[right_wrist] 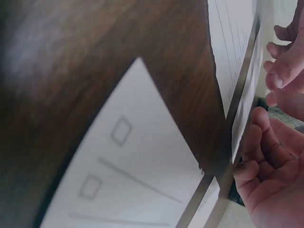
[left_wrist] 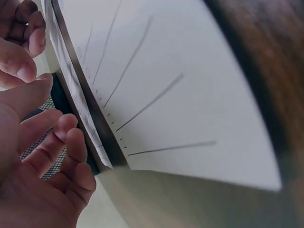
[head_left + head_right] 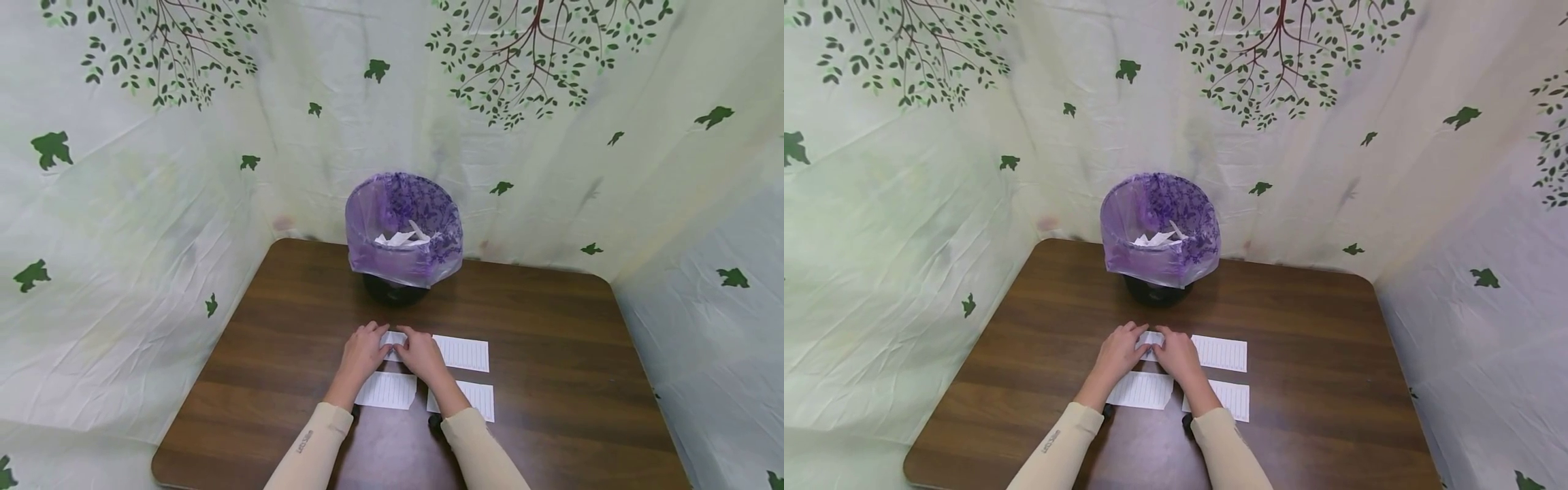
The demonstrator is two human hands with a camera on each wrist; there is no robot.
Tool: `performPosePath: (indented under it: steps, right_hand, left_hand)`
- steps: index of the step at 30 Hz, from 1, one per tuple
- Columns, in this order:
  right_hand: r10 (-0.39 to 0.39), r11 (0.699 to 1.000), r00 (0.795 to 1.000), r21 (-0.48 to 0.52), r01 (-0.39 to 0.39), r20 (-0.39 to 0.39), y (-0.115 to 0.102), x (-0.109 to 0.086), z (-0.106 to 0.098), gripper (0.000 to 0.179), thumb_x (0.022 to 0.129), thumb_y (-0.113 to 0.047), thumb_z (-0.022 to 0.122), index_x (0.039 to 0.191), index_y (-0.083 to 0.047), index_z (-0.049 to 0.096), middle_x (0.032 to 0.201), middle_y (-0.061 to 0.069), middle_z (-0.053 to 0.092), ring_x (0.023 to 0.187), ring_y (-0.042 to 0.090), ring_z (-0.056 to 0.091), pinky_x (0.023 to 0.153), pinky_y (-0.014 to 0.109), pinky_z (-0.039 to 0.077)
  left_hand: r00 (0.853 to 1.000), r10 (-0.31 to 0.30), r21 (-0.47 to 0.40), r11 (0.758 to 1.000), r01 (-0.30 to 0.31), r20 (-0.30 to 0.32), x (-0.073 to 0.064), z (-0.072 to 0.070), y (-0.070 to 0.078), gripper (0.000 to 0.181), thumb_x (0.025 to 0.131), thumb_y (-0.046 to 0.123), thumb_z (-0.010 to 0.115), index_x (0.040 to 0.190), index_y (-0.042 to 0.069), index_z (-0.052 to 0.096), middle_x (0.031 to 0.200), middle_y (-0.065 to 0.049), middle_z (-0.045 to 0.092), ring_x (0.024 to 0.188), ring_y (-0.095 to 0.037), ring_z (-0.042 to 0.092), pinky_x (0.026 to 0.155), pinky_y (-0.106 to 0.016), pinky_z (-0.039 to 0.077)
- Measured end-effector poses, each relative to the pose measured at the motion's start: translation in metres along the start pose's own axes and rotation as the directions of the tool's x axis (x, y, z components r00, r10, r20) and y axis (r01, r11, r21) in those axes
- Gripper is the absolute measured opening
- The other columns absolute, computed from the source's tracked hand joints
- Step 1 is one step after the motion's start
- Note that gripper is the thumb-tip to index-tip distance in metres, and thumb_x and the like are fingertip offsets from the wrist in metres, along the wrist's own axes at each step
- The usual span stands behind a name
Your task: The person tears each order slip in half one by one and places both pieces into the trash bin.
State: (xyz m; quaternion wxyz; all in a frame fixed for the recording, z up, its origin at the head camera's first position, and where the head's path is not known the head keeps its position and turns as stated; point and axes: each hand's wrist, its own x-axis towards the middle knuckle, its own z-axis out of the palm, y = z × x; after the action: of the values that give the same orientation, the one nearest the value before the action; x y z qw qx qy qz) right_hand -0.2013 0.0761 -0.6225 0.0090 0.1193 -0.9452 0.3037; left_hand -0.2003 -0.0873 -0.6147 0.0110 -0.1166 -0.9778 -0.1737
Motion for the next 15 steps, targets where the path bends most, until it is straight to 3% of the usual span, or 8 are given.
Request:
performPosePath:
  steps: [6,9,12,15]
  right_hand:
    - [0.002,0.999,1.000,-0.040,-0.002,0.002,-0.002,0.004,0.006,0.037,0.095,-0.018,0.077,0.130,-0.006,0.073,0.069,0.004,0.067,0.061,0.014,0.051,0.059,0.031,0.045]
    - [-0.003,0.998,1.000,-0.067,0.002,-0.013,-0.002,0.004,0.008,0.035,0.095,-0.017,0.076,0.128,-0.006,0.074,0.080,0.010,0.075,0.065,0.021,0.061,0.063,0.037,0.053]
    - [0.001,0.996,1.000,-0.084,-0.003,-0.022,-0.003,0.004,0.009,0.035,0.095,-0.017,0.077,0.127,-0.006,0.074,0.096,0.015,0.080,0.078,0.031,0.074,0.070,0.044,0.060]
    - [0.010,0.995,1.000,-0.099,-0.012,-0.023,-0.004,0.005,0.011,0.035,0.095,-0.018,0.077,0.128,-0.006,0.075,0.107,0.017,0.081,0.091,0.038,0.078,0.075,0.050,0.062]
  left_hand:
    - [1.000,-0.006,-0.013,1.000,0.006,0.002,0.000,0.004,-0.001,0.045,0.092,0.022,0.084,0.133,0.008,0.074,0.118,-0.013,0.071,0.101,-0.033,0.068,0.090,-0.048,0.062]
    - [1.000,-0.012,-0.012,1.000,0.012,-0.001,0.002,0.006,-0.002,0.045,0.091,0.020,0.085,0.132,0.007,0.074,0.116,-0.013,0.070,0.101,-0.033,0.068,0.089,-0.047,0.062]
    - [1.000,-0.018,-0.019,1.000,0.018,0.002,0.003,0.007,-0.002,0.045,0.090,0.019,0.085,0.132,0.007,0.074,0.116,-0.013,0.070,0.101,-0.033,0.068,0.089,-0.047,0.062]
    - [1.000,-0.023,-0.031,0.999,0.023,0.011,0.003,0.007,-0.002,0.045,0.090,0.017,0.086,0.132,0.007,0.074,0.117,-0.013,0.070,0.102,-0.033,0.069,0.090,-0.047,0.062]
